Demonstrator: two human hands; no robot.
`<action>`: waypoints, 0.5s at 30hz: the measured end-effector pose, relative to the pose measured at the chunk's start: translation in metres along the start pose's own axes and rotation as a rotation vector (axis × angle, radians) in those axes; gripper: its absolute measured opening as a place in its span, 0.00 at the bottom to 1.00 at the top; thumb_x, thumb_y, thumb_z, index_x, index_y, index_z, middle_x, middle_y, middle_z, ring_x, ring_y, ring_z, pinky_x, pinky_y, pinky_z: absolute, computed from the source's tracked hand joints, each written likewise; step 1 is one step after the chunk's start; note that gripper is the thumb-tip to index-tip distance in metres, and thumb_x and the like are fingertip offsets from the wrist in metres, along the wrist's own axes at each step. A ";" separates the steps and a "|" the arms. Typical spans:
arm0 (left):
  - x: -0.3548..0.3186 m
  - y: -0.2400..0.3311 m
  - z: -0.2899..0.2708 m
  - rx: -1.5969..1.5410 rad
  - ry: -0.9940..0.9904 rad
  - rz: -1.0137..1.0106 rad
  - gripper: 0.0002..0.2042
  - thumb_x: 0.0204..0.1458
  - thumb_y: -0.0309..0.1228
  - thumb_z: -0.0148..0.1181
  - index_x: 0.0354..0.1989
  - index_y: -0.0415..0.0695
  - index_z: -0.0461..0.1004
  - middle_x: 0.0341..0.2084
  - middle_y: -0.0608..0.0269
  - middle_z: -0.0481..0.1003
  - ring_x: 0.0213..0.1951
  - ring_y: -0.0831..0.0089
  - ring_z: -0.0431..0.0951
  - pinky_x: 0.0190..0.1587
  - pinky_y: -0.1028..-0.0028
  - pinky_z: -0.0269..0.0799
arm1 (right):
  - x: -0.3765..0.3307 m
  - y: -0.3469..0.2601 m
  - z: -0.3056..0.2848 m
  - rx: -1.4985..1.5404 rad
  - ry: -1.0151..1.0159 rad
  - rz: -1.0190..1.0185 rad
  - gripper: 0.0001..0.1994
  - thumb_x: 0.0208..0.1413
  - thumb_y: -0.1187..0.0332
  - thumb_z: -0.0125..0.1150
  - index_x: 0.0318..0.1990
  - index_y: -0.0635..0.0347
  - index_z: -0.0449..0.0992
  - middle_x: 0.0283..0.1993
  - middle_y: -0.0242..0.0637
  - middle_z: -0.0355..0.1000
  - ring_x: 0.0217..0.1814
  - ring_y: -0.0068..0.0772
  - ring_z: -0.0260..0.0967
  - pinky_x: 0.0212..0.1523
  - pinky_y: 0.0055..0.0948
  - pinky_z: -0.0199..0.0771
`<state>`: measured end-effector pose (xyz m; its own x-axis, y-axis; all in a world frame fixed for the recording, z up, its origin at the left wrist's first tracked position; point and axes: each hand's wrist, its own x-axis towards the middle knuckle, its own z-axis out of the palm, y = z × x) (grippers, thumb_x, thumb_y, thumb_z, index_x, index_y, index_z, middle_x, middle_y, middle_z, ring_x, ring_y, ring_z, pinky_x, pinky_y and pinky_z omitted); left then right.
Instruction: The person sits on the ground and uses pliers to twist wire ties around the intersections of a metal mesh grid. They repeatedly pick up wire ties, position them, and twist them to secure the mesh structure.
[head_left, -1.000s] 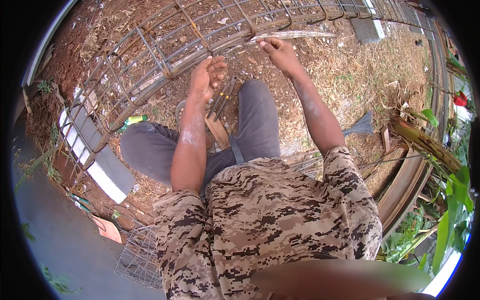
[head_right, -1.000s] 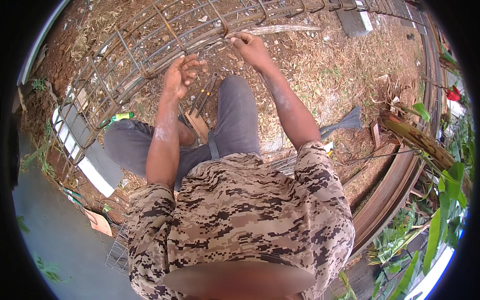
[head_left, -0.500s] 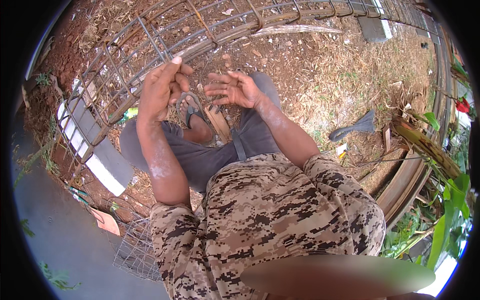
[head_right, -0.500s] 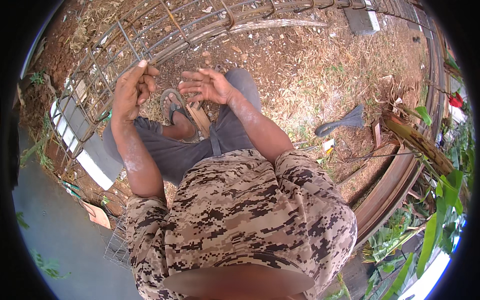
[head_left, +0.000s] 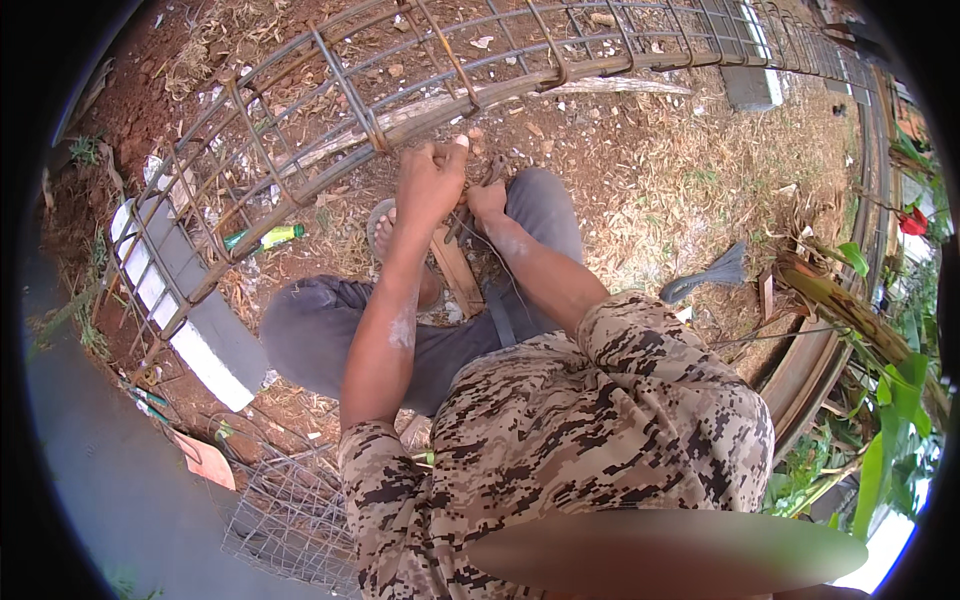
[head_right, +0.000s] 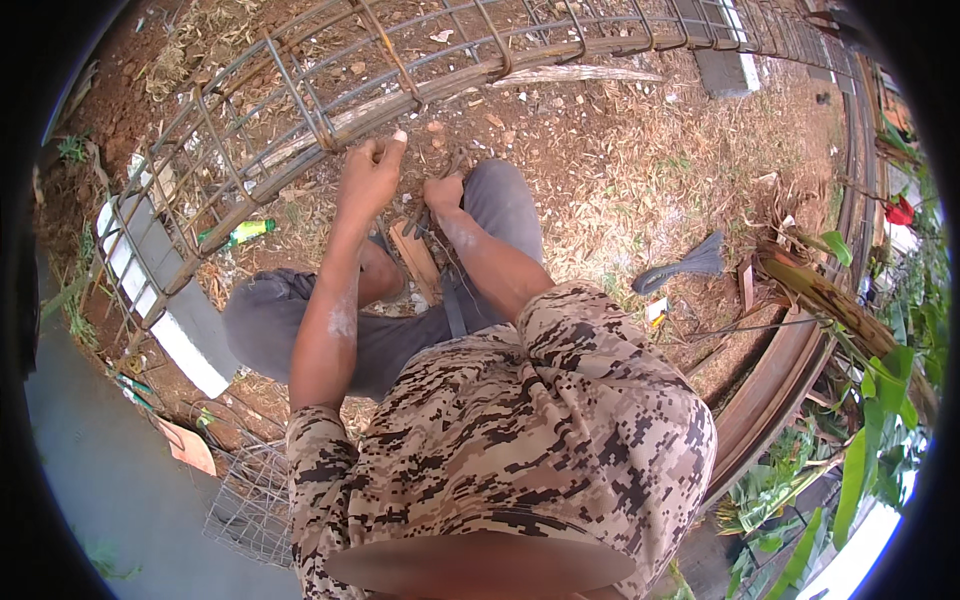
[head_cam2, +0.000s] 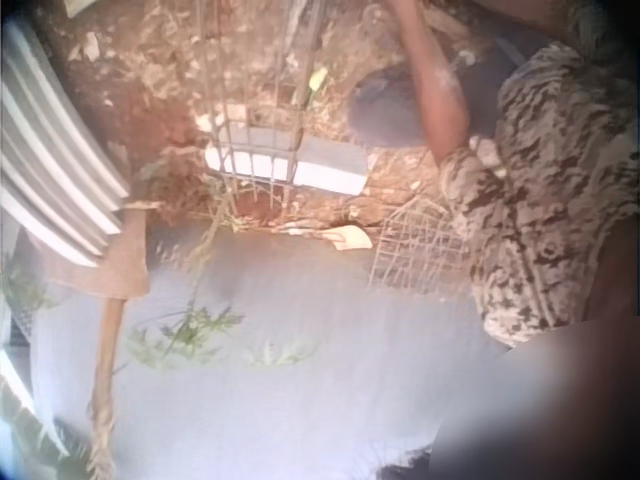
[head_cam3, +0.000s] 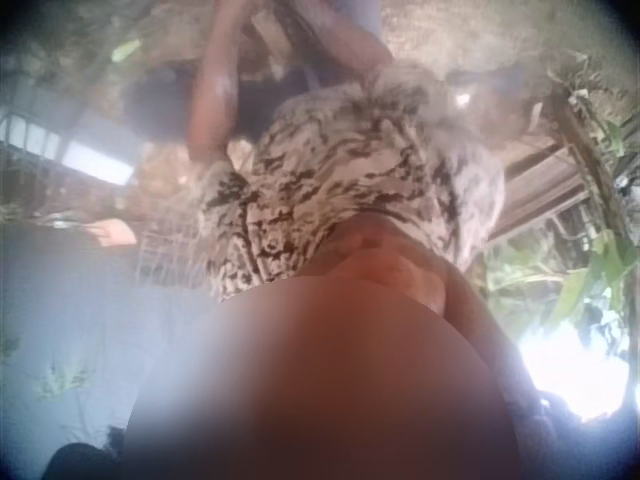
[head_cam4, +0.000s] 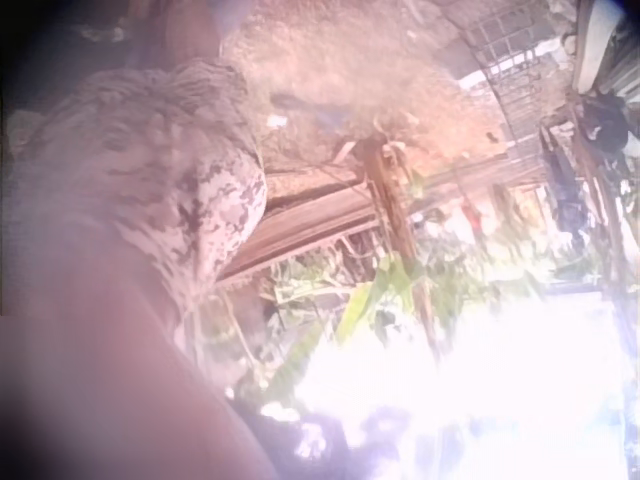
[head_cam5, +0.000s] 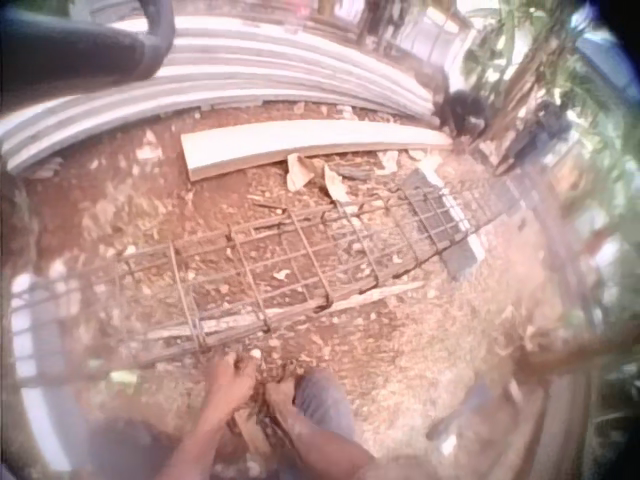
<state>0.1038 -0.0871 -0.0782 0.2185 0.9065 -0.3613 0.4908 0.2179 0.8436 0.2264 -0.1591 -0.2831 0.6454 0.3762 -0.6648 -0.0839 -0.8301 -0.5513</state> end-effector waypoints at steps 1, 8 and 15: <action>0.004 -0.003 0.003 -0.018 -0.017 0.064 0.23 0.61 0.46 0.54 0.39 0.33 0.77 0.26 0.57 0.76 0.29 0.65 0.77 0.35 0.64 0.72 | -0.009 -0.010 -0.021 0.183 -0.144 -0.019 0.16 0.53 0.80 0.50 0.50 0.69 0.64 0.36 0.49 0.75 0.39 0.48 0.78 0.38 0.49 0.81; 0.018 0.011 0.013 -0.461 -0.185 -0.249 0.21 0.61 0.46 0.54 0.41 0.37 0.78 0.16 0.71 0.66 0.18 0.81 0.64 0.19 0.73 0.58 | -0.097 -0.106 -0.187 0.527 -0.946 -0.009 0.21 0.48 0.85 0.45 0.52 0.62 0.59 0.50 0.50 0.69 0.55 0.45 0.75 0.46 0.53 0.85; 0.013 0.022 0.005 -0.520 -0.152 -0.162 0.21 0.60 0.43 0.52 0.49 0.36 0.78 0.15 0.70 0.67 0.16 0.80 0.63 0.19 0.72 0.59 | -0.127 -0.187 -0.217 -0.608 -0.715 -0.265 0.19 0.54 0.77 0.50 0.54 0.52 0.63 0.53 0.37 0.71 0.56 0.31 0.72 0.36 0.40 0.80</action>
<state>0.1212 -0.0720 -0.0664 0.3128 0.7928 -0.5232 0.0567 0.5343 0.8434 0.3252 -0.1413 0.0140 -0.0427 0.5760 -0.8163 0.5334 -0.6777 -0.5062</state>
